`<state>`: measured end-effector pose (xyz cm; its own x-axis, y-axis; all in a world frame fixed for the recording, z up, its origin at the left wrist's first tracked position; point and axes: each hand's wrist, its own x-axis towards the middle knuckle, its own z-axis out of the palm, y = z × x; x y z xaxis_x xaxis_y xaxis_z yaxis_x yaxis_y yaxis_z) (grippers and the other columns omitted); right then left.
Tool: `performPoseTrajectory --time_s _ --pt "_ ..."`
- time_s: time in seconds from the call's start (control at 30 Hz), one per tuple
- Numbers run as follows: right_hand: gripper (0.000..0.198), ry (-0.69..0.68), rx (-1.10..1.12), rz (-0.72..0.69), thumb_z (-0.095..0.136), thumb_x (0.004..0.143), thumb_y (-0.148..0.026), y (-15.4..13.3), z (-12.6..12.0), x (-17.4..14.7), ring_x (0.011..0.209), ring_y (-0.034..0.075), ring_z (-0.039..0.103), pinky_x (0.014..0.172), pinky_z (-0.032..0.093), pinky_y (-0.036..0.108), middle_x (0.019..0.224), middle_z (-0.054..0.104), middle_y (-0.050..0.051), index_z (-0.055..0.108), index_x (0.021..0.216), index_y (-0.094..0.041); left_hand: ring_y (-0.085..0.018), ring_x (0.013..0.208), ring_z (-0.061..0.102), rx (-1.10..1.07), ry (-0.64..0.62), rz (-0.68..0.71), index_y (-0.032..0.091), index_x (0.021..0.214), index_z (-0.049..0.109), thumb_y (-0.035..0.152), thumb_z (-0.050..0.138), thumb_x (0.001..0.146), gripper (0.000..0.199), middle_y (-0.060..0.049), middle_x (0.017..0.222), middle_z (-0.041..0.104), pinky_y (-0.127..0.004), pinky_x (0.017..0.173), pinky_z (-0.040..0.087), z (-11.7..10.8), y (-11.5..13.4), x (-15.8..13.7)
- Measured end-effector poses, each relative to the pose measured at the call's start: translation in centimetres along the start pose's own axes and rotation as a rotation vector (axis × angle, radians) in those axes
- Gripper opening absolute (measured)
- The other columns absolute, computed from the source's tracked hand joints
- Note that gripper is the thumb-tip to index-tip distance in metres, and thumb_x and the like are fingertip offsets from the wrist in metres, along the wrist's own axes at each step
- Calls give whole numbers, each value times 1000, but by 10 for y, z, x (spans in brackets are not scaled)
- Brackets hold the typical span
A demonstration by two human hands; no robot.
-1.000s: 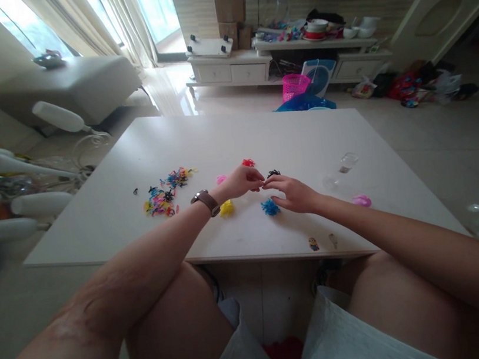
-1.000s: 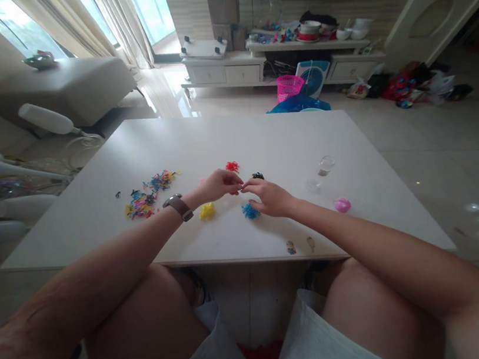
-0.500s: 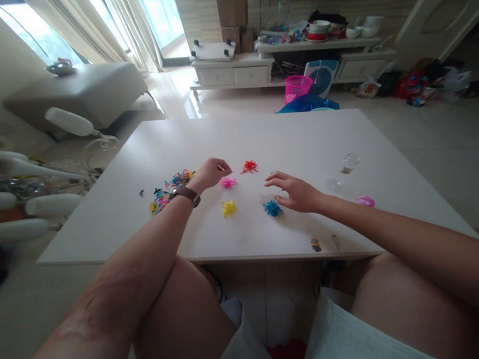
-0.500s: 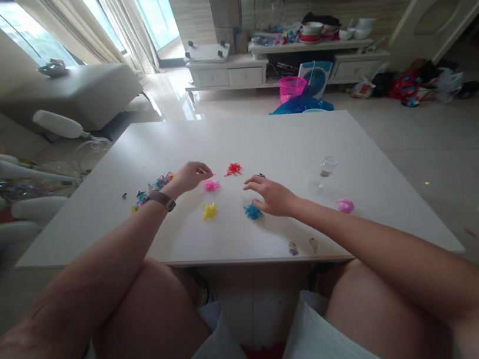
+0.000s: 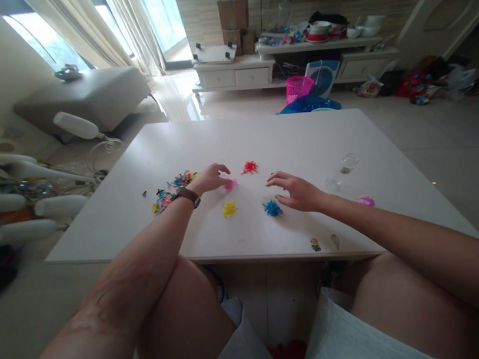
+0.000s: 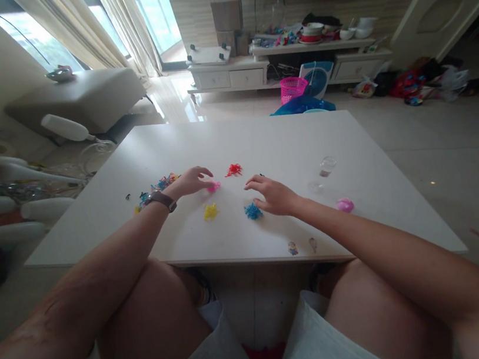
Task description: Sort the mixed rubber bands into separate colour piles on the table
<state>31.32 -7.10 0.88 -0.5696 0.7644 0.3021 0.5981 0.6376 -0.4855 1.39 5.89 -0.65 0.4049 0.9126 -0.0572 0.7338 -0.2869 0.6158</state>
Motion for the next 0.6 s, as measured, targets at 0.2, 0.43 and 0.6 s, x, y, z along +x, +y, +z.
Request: performPoseTrajectory --time_s 0.2,0.43,0.6 --pt "38 -17 5 2 60 84 -13 0 2 1 116 26 62 100 53 46 126 61 11 62 120 -23 -31 115 59 205 -79 129 23 105 79 25 79 65 39 -10 113 66 -36 109 40 23 8 5" --pt "36 -48 -3 -5 59 83 -13 2 3 -1 114 27 63 100 52 47 125 62 11 63 119 -21 -23 91 66 312 -138 103 18 93 80 18 69 71 25 -9 103 70 -26 81 49 20 9 7" --pt "39 -55 2 13 59 83 -12 0 1 -1 113 26 63 94 55 44 126 62 10 62 120 -23 -21 89 66 267 -185 105 20 96 79 22 76 65 31 -6 101 72 -25 75 50 10 7 7"
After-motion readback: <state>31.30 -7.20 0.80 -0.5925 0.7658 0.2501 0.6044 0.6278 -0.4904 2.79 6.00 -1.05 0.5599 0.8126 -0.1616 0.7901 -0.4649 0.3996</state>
